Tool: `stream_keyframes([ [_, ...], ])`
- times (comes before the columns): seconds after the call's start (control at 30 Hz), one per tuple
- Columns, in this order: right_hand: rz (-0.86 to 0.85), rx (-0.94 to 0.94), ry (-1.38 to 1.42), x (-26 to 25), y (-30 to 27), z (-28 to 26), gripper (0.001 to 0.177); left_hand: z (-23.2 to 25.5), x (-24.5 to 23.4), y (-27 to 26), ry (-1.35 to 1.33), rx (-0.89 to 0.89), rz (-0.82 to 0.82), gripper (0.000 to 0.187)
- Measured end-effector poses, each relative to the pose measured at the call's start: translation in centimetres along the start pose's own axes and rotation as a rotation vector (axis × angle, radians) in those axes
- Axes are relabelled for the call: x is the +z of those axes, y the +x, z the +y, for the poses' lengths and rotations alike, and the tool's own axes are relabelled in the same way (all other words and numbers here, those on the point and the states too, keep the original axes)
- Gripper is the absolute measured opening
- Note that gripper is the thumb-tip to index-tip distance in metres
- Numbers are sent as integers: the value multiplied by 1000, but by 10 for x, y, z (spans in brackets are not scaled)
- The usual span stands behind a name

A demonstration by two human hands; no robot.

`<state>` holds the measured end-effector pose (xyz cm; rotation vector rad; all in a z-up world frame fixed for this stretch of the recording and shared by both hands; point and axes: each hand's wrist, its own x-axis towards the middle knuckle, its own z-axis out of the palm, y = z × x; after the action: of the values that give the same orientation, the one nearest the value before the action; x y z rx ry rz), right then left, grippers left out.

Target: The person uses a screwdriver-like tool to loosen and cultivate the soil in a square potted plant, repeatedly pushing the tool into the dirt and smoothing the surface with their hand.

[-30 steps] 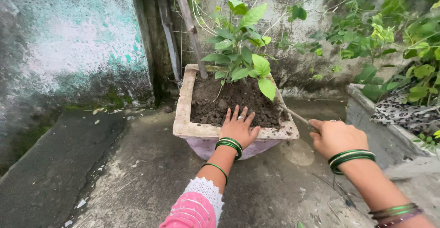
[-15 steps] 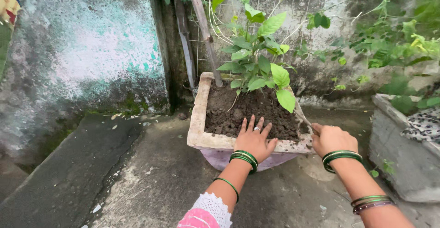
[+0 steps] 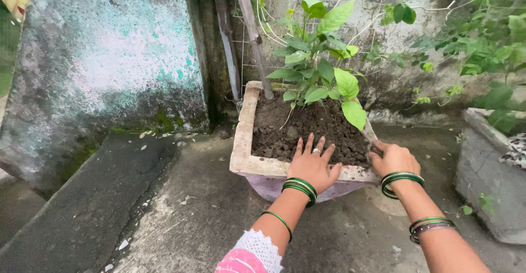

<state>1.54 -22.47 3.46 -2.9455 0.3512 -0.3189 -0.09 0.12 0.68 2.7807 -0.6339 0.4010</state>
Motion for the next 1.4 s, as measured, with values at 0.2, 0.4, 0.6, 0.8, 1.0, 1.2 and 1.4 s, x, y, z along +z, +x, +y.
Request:
stream_keyframes([
  [0.2, 40, 47, 58, -7, -27, 1, 48, 0, -2, 1, 22, -2, -28, 68],
  [0.4, 97, -104, -128, -53, -62, 2, 45, 0, -3, 0, 24, -2, -27, 68],
  [0.6, 72, -152, -281, -115, -93, -5, 46, 0, 0, -1, 25, -6, -30, 68],
  [0.8, -5, -80, -417, -143, -101, 7, 44, 4, -1, -3, 6, -17, -25, 68],
  [1.0, -55, -27, -459, -130, -101, 15, 46, 3, -3, 0, 34, -21, -72, 68],
  [1.2, -168, 34, -254, -145, -108, 4, 48, 2, -3, 0, 40, -25, -88, 69],
  [1.4, -88, 38, -327, -163, -109, 10, 47, 3, -4, -1, 41, -26, -79, 68],
])
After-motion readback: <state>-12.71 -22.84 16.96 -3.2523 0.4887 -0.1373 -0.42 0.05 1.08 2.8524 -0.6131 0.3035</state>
